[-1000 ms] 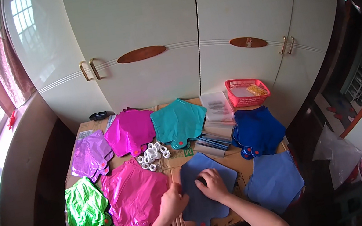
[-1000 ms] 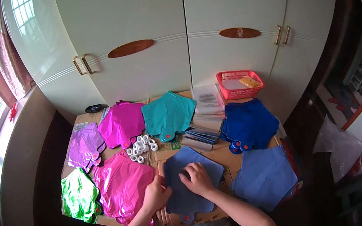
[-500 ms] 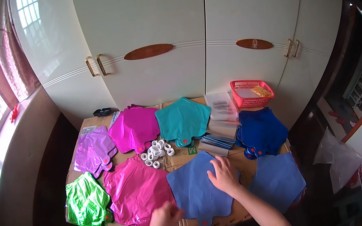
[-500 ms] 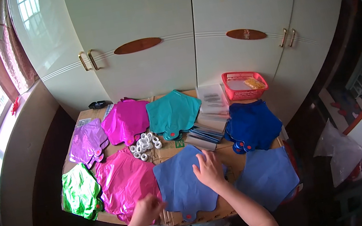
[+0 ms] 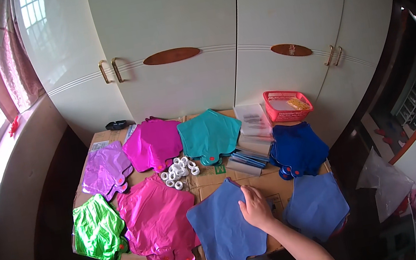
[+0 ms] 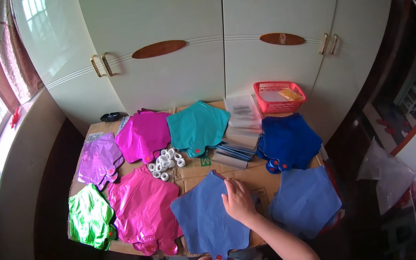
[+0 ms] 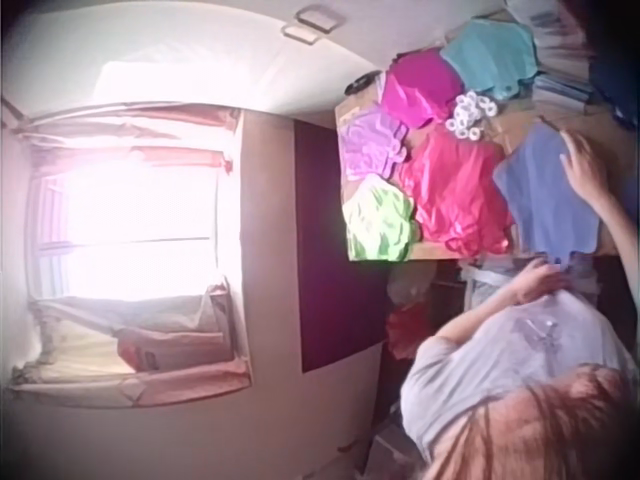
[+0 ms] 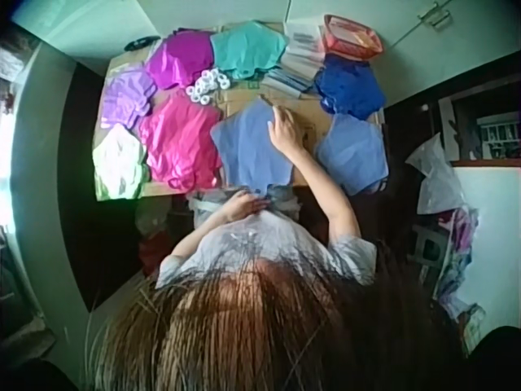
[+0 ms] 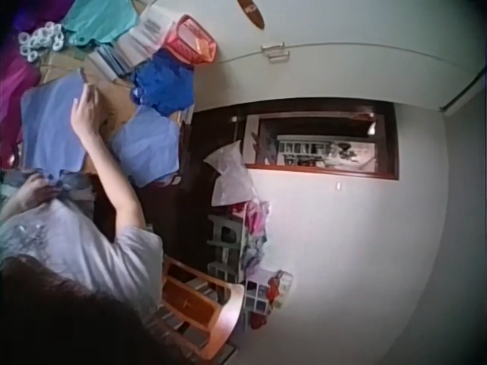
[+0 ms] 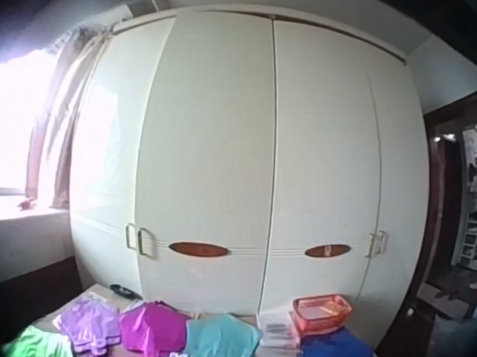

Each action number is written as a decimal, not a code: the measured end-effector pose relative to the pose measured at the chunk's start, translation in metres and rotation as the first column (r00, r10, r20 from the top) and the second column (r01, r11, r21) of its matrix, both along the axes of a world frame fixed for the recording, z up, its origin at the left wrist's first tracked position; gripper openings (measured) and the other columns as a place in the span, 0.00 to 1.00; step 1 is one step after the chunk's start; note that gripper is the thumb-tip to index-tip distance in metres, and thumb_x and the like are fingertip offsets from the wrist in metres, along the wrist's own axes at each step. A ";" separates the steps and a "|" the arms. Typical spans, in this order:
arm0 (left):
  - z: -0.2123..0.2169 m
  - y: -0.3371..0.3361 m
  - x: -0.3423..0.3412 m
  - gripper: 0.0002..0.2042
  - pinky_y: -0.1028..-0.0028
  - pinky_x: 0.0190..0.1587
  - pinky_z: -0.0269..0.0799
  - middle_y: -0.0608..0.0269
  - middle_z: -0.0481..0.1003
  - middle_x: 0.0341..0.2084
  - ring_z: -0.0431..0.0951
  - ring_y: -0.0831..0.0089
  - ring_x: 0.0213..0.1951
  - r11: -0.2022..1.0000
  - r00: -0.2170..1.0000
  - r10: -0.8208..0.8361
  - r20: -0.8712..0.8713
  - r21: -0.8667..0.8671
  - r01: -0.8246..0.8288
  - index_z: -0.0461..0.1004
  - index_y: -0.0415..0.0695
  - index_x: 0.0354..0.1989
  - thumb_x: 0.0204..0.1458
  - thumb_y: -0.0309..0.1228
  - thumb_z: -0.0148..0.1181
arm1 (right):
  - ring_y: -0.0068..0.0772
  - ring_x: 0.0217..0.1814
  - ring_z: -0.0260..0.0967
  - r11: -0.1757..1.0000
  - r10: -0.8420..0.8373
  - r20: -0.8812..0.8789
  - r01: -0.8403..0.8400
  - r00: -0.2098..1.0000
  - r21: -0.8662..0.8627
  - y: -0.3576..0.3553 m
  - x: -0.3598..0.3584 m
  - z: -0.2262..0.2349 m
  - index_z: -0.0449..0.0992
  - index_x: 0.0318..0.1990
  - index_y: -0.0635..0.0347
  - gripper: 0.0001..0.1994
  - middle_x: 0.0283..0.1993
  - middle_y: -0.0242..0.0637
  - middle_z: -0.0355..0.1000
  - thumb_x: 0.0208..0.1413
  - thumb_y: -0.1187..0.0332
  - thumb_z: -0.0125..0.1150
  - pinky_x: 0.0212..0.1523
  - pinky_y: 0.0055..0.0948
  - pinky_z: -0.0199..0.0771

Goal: Folding colorful sheets and placing them into plastic packaging bags.

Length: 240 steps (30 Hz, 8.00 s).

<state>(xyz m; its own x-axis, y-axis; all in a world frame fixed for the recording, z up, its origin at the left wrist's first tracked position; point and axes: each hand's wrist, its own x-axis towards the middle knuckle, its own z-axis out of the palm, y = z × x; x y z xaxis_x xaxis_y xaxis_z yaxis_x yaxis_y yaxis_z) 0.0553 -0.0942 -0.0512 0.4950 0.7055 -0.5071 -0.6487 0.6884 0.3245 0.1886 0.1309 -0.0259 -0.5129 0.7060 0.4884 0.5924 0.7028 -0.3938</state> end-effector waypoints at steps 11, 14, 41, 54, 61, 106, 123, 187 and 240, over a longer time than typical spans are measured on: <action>-0.013 0.004 0.011 0.09 0.74 0.43 0.72 0.52 0.72 0.37 0.72 0.68 0.37 0.926 0.978 0.167 0.122 -0.360 -0.113 0.66 0.32 0.40 0.59 0.28 0.47 | 0.52 0.54 0.62 0.996 0.049 -0.012 -0.050 0.999 -0.080 -0.023 0.005 0.010 0.62 0.53 0.70 0.22 0.52 0.52 0.66 0.53 0.67 0.55 0.57 0.42 0.61; -0.006 0.003 0.016 0.08 0.77 0.36 0.69 0.59 0.69 0.30 0.66 0.74 0.29 0.915 0.991 0.129 0.043 -0.390 -0.102 0.65 0.37 0.34 0.60 0.29 0.47 | 0.53 0.53 0.63 0.992 0.046 -0.069 -0.054 0.997 -0.113 -0.012 0.007 0.008 0.63 0.53 0.68 0.22 0.51 0.52 0.67 0.54 0.66 0.56 0.56 0.43 0.62; 0.024 0.014 0.010 0.20 0.56 0.49 0.71 0.44 0.71 0.44 0.75 0.51 0.45 0.893 0.991 0.127 0.035 -0.439 -0.099 0.61 0.36 0.50 0.54 0.38 0.51 | 0.50 0.43 0.73 0.839 0.063 0.382 0.158 0.922 -0.520 0.062 -0.043 0.042 0.78 0.32 0.59 0.17 0.39 0.48 0.75 0.54 0.56 0.47 0.45 0.45 0.72; 0.008 0.020 0.012 0.15 0.67 0.38 0.71 0.58 0.69 0.29 0.69 0.69 0.29 0.922 0.972 0.104 0.210 -0.387 -0.015 0.63 0.42 0.38 0.59 0.43 0.45 | 0.51 0.39 0.72 0.867 0.092 0.249 0.045 0.964 -0.495 0.073 -0.037 0.033 0.76 0.29 0.61 0.13 0.33 0.49 0.75 0.53 0.60 0.54 0.43 0.44 0.71; 0.016 0.028 0.025 0.13 0.71 0.34 0.67 0.61 0.67 0.26 0.65 0.73 0.27 0.877 0.955 0.141 0.259 -0.481 0.001 0.62 0.40 0.35 0.59 0.40 0.48 | 0.53 0.40 0.72 0.926 0.124 0.239 -0.026 0.963 -0.376 0.080 -0.028 0.025 0.75 0.28 0.66 0.14 0.34 0.53 0.74 0.55 0.62 0.54 0.42 0.45 0.72; 0.060 0.119 -0.047 0.19 0.56 0.31 0.74 0.40 0.74 0.22 0.77 0.45 0.29 0.885 -0.300 0.353 -0.886 0.211 0.416 0.66 0.34 0.37 0.45 0.37 0.62 | 0.41 0.66 0.53 0.973 0.228 0.245 -0.226 0.942 -0.037 -0.023 -0.006 0.017 0.69 0.55 0.53 0.25 0.60 0.39 0.61 0.49 0.56 0.59 0.65 0.43 0.51; 0.074 0.104 -0.027 0.15 0.56 0.32 0.75 0.47 0.75 0.19 0.78 0.50 0.27 0.614 -0.208 0.480 -0.852 0.158 0.773 0.67 0.35 0.33 0.42 0.35 0.55 | 0.41 0.71 0.45 0.972 0.233 0.328 -0.206 0.915 -0.114 -0.021 -0.007 0.015 0.62 0.62 0.49 0.36 0.67 0.35 0.52 0.45 0.47 0.60 0.68 0.50 0.42; 0.063 0.107 -0.016 0.14 0.61 0.29 0.72 0.56 0.74 0.18 0.77 0.55 0.24 0.660 -0.081 0.340 -0.937 0.176 0.730 0.72 0.43 0.31 0.45 0.40 0.60 | 0.47 0.48 0.65 0.985 0.067 -0.237 -0.102 0.969 -0.140 -0.012 -0.007 -0.001 0.69 0.24 0.66 0.09 0.39 0.45 0.66 0.49 0.69 0.59 0.51 0.40 0.65; 0.062 0.137 -0.066 0.44 0.45 0.65 0.41 0.64 0.49 0.68 0.44 0.48 0.68 0.202 -0.211 0.648 -0.732 -0.102 0.974 0.49 0.56 0.68 0.41 0.56 0.57 | 0.52 0.56 0.59 0.991 0.086 -0.144 -0.100 0.986 -0.093 -0.015 -0.005 -0.003 0.70 0.27 0.69 0.04 0.46 0.51 0.65 0.43 0.76 0.55 0.58 0.42 0.61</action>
